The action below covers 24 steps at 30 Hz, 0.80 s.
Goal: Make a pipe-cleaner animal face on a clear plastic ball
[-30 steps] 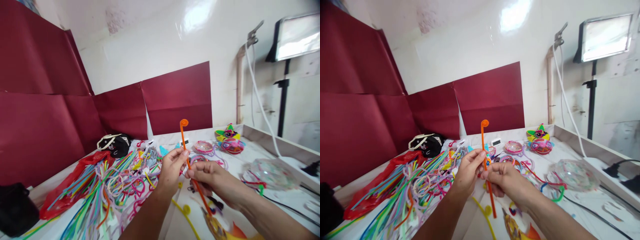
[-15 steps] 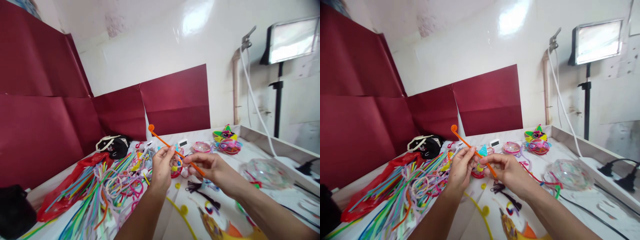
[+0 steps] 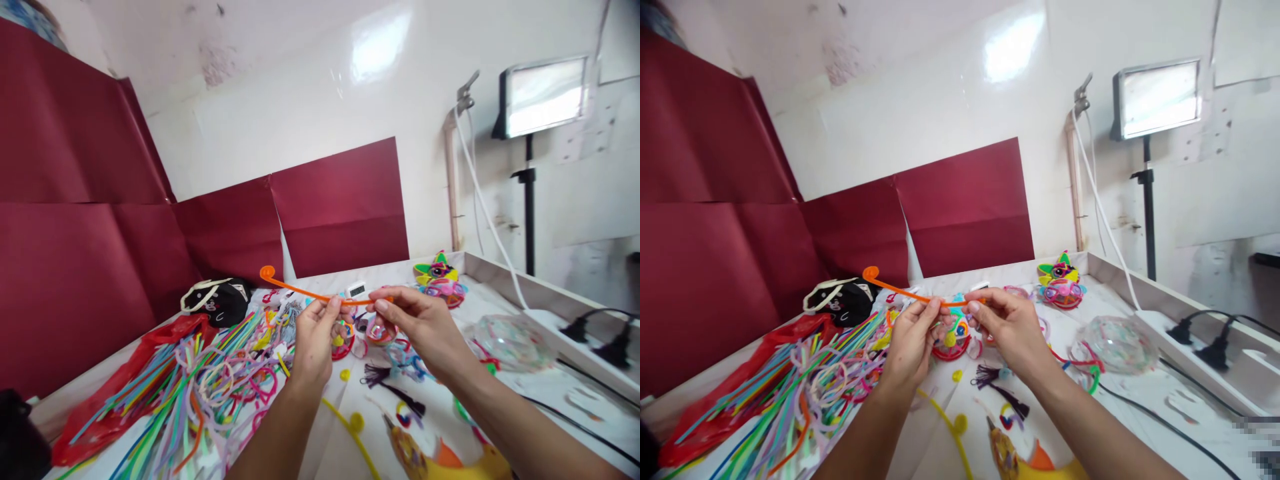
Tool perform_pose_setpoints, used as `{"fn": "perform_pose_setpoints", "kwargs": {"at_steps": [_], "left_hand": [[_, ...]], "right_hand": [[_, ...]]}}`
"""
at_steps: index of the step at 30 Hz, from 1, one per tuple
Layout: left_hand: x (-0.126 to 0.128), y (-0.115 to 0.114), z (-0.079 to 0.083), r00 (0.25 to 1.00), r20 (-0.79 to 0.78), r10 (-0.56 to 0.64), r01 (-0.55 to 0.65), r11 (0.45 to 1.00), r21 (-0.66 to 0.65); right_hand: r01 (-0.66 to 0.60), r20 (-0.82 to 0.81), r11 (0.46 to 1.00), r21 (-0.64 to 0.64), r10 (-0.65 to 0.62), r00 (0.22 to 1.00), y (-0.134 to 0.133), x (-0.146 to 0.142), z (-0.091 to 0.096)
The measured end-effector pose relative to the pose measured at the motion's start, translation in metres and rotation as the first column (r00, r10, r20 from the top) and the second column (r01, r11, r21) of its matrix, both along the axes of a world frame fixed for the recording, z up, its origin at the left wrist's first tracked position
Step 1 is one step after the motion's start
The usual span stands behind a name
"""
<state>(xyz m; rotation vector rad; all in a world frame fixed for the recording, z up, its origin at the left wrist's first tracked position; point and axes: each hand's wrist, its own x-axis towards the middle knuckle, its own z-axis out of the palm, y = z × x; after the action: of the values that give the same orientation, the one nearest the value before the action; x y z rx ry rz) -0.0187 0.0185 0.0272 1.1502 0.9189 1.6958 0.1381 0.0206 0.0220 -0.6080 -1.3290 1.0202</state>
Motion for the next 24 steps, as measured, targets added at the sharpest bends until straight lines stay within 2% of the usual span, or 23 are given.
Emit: {"fn": "perform_pose_setpoints", "kwargs": {"at_steps": [3,8,14,24], "left_hand": [[0.009,0.001,0.004,1.000,-0.009,-0.022,0.022,1.000,-0.003],[0.028,0.001,0.012,0.996,-0.038,-0.087,0.087,0.996,0.016],[0.038,0.001,0.013,0.995,0.019,-0.100,0.099,0.993,0.064],[0.036,-0.001,0.009,0.996,0.056,-0.071,0.064,0.991,0.117]], "right_hand": [[0.012,-0.054,1.000,0.005,-0.011,0.998,0.001,0.001,0.002],[0.058,-0.044,0.996,0.073,-0.055,0.997,0.002,0.004,0.002],[-0.009,-0.199,0.999,0.045,0.018,0.980,0.001,0.003,0.003],[-0.158,-0.410,0.987,-0.020,0.136,0.902,0.004,-0.008,-0.005]]}}
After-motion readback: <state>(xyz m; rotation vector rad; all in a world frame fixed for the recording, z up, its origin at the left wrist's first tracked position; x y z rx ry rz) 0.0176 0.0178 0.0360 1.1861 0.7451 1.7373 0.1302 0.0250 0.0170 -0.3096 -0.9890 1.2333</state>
